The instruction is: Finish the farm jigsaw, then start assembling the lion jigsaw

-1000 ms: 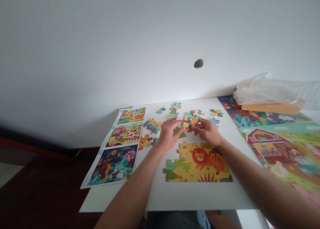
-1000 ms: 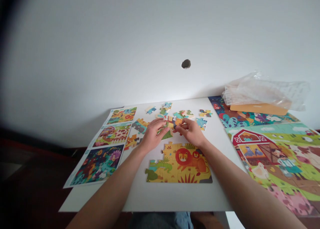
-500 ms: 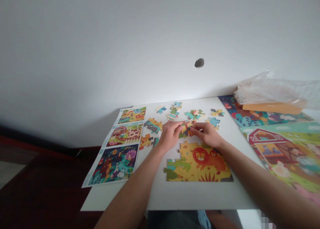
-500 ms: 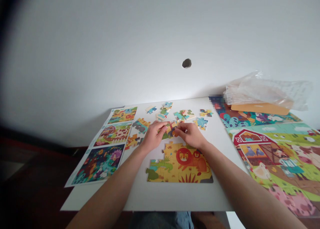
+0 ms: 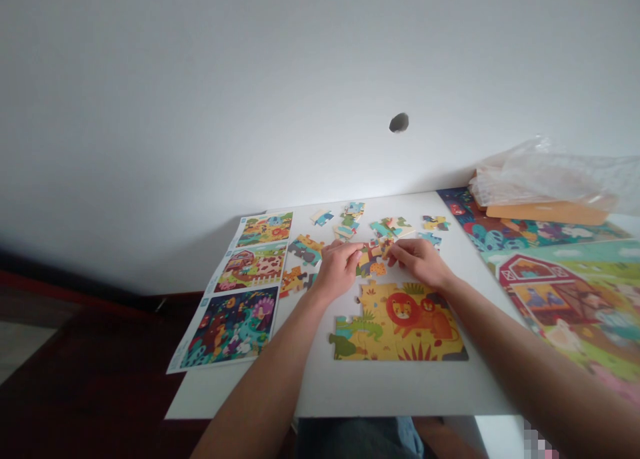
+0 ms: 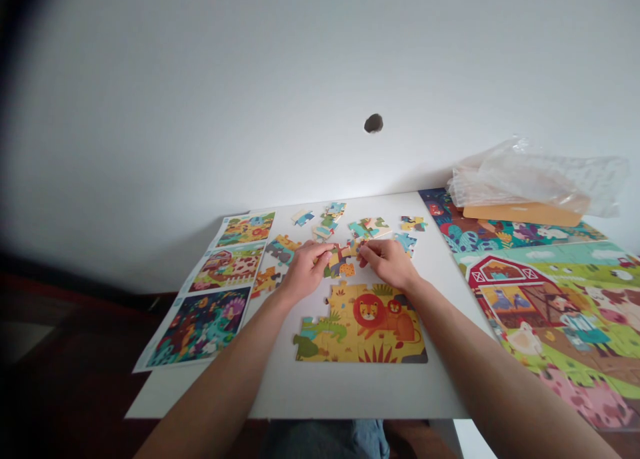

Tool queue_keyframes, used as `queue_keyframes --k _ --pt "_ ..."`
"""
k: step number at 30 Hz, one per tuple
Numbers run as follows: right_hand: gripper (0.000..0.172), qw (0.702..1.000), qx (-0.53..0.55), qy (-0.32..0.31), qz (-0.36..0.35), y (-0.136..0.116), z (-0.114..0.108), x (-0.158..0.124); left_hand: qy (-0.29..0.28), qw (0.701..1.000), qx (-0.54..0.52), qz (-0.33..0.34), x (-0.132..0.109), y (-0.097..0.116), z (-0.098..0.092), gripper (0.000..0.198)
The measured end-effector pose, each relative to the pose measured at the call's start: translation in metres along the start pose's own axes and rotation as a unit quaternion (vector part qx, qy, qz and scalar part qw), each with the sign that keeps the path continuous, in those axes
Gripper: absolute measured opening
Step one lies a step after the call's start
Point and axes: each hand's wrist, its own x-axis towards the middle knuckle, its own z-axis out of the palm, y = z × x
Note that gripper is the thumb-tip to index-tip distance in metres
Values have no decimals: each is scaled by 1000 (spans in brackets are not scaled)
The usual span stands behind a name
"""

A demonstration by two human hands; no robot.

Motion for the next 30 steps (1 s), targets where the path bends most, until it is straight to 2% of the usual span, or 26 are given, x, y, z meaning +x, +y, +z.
queue_keyframes --k 3,6,9,12,15,18,21,24,27,30 --pt "36 1000 -9 -12 -27 -2 3 -1 -8 1000 -2 -7 0 3 -2 25" --pt "32 998 45 -21 -38 -2 7 -1 -31 999 -12 -15 0 7 -2 26" --pt "38 995 92 -29 -29 -1 10 -2 -42 999 -24 -15 -1 9 -1 25" --pt "37 995 87 -34 -33 1 11 -1 -47 998 -27 -10 -1 8 1 24" --pt "31 998 54 1 -29 6 9 1 -43 999 -6 6 -1 6 0 24" --pt "26 998 -9 59 11 13 5 5 -20 997 68 -3 -2 1 -2 23" --pt "21 991 -92 81 44 18 2 7 4 983 166 -79 -5 -7 -1 22" --pt "19 980 -165 93 63 18 1 8 -8 970 199 -140 -8 -13 2 34" --pt "19 971 -203 110 68 17 1 8 -41 973 190 -128 -10 -16 5 48" --pt "19 966 -221 120 58 18 1 8 -57 978 180 -92 -10 -19 5 50"
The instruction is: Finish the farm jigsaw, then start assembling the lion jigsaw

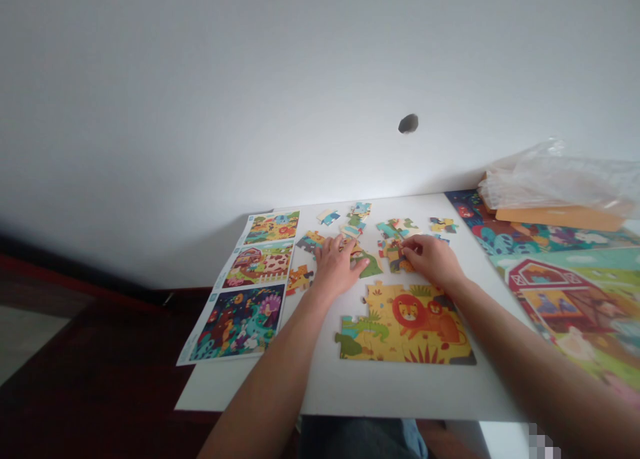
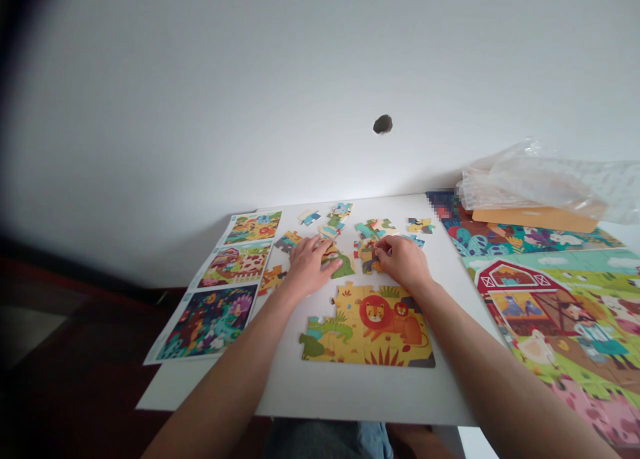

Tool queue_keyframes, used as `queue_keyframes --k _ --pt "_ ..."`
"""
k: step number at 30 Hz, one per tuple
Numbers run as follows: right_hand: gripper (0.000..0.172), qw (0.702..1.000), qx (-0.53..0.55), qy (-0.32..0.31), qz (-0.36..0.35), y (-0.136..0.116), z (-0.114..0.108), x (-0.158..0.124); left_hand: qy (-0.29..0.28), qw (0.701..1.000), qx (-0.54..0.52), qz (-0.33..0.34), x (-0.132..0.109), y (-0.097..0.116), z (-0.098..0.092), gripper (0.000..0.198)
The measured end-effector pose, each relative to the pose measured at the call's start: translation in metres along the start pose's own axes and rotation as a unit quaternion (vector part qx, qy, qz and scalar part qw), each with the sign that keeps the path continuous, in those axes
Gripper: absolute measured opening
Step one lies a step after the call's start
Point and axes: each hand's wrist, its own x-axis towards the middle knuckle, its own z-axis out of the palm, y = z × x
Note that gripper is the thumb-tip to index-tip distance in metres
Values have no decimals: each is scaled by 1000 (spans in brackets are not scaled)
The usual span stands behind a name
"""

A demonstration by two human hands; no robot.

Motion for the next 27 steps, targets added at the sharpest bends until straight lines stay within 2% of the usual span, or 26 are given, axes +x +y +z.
queue_keyframes --k 7,12,16,21,27 --pt "16 1000 3 3 -25 -2 3 -1 -30 999 -13 28 9 -5 -2 39" --pt "18 999 5 4 -32 -4 3 -2 7 998 -21 66 14 -5 -5 39" --pt "17 999 -1 4 -32 -6 2 -2 39 998 -4 40 18 -9 -2 41" --pt "17 1000 -2 4 -23 -9 2 -3 -11 998 -4 54 20 -13 3 42" --pt "18 1000 -4 0 -21 -10 1 -4 13 998 -51 38 22 -9 2 20"
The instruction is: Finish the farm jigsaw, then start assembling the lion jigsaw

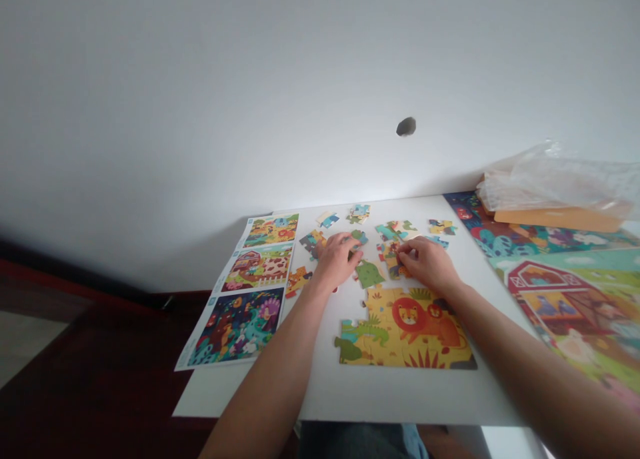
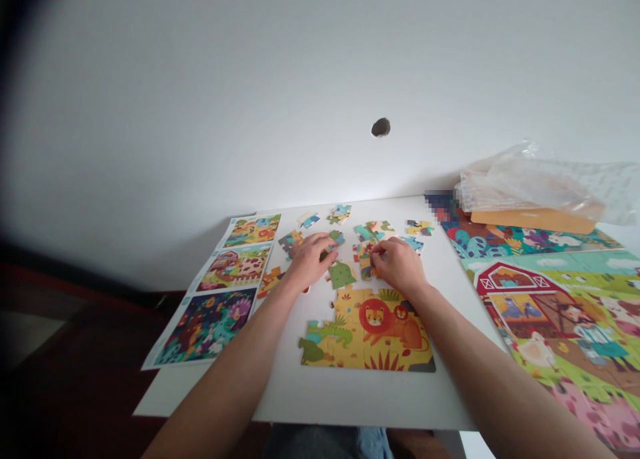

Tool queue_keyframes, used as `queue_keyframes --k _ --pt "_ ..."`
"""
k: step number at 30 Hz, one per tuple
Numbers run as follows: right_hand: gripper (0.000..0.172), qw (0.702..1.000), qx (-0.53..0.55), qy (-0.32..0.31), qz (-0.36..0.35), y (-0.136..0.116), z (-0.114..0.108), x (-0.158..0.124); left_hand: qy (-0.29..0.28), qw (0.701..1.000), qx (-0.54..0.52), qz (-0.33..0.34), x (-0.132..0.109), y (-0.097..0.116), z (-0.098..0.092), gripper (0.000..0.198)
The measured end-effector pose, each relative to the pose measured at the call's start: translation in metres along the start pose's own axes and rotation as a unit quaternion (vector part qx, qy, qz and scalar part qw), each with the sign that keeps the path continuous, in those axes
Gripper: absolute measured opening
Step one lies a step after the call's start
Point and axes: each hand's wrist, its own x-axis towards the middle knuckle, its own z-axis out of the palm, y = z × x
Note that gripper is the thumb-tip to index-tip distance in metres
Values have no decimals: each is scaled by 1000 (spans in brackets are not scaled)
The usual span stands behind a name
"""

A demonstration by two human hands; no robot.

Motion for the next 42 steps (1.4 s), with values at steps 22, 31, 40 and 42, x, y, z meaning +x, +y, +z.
queue_keyframes --k 22,31,40,42 --pt "17 1000 -5 -2 8 1 0 1 215 963 8 -164 8 -46 -15 11" --pt "17 1000 -4 -1 9 -1 -1 -1 116 987 -14 -109 10 -44 -4 12" --pt "16 1000 -2 4 0 3 2 1 121 946 140 -264 -2 -46 -36 27" --pt "16 1000 -2 4 0 4 3 1 113 931 157 -311 -4 -48 -42 23"
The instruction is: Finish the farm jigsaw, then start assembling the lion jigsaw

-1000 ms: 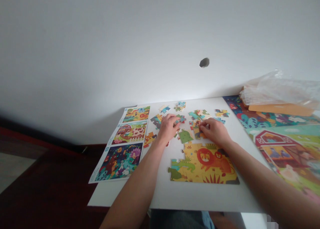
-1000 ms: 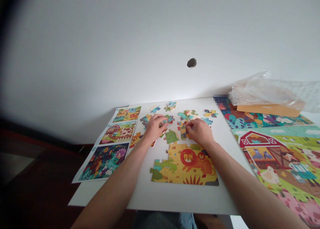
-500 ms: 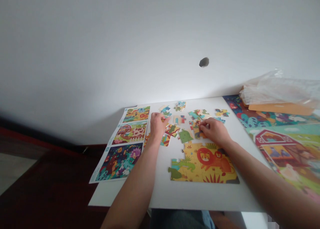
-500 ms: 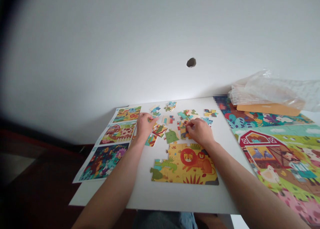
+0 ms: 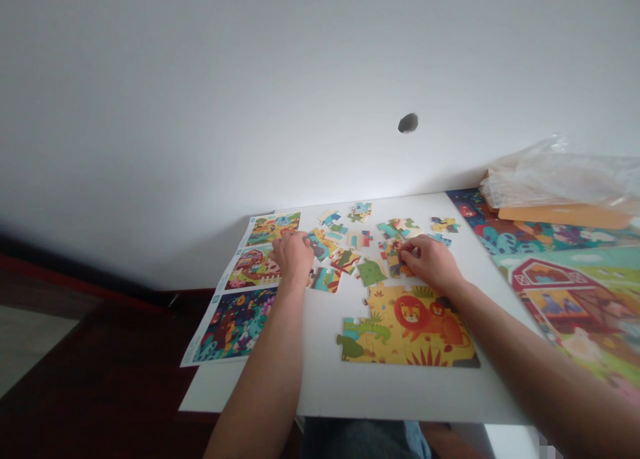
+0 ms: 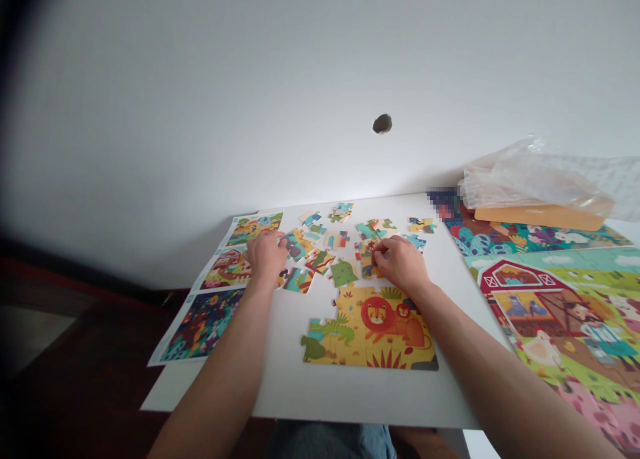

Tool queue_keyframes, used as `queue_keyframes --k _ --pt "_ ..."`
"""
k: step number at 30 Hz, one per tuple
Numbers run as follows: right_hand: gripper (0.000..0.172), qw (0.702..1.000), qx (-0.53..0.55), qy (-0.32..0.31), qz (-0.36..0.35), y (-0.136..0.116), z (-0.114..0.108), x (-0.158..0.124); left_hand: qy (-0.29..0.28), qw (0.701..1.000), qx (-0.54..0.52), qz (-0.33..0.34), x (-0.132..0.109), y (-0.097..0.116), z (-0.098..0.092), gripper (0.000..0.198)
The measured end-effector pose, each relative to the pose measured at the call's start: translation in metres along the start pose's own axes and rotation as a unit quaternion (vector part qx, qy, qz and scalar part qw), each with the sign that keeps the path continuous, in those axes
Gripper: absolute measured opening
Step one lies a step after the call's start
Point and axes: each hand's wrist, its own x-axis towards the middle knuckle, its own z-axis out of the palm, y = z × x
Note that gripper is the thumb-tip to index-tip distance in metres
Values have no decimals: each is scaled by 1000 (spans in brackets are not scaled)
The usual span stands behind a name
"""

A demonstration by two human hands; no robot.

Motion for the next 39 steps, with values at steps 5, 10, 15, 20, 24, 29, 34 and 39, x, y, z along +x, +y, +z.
queue_keyframes --k 5,10,15,20,24,29,34,39 --pt "17 1000 -2 -4 -2 0 0 0 -53 998 9 -29 3 -5 0 19" --pt "17 1000 2 -1 1 1 0 0 -78 996 16 -32 5 -5 5 20" --pt "16 1000 0 -4 6 0 0 -1 -81 996 28 -20 3 -3 5 22" --pt "16 1000 0 -6 7 -4 -3 -1 -54 998 0 28 0 -1 7 19" --pt "15 1000 -5 -14 1 -6 -5 -2 -32 987 -56 144 -7 9 9 14" --pt "15 1000 -10 -4 -17 -5 -5 -2 -66 964 -93 240 -16 22 11 14" --pt "15 998 9 -11 -64 -4 -2 -2 -92 949 -121 276 -20 26 14 17" --pt "25 999 3 17 -45 0 -3 0 -136 919 -136 345 -26 34 9 25"
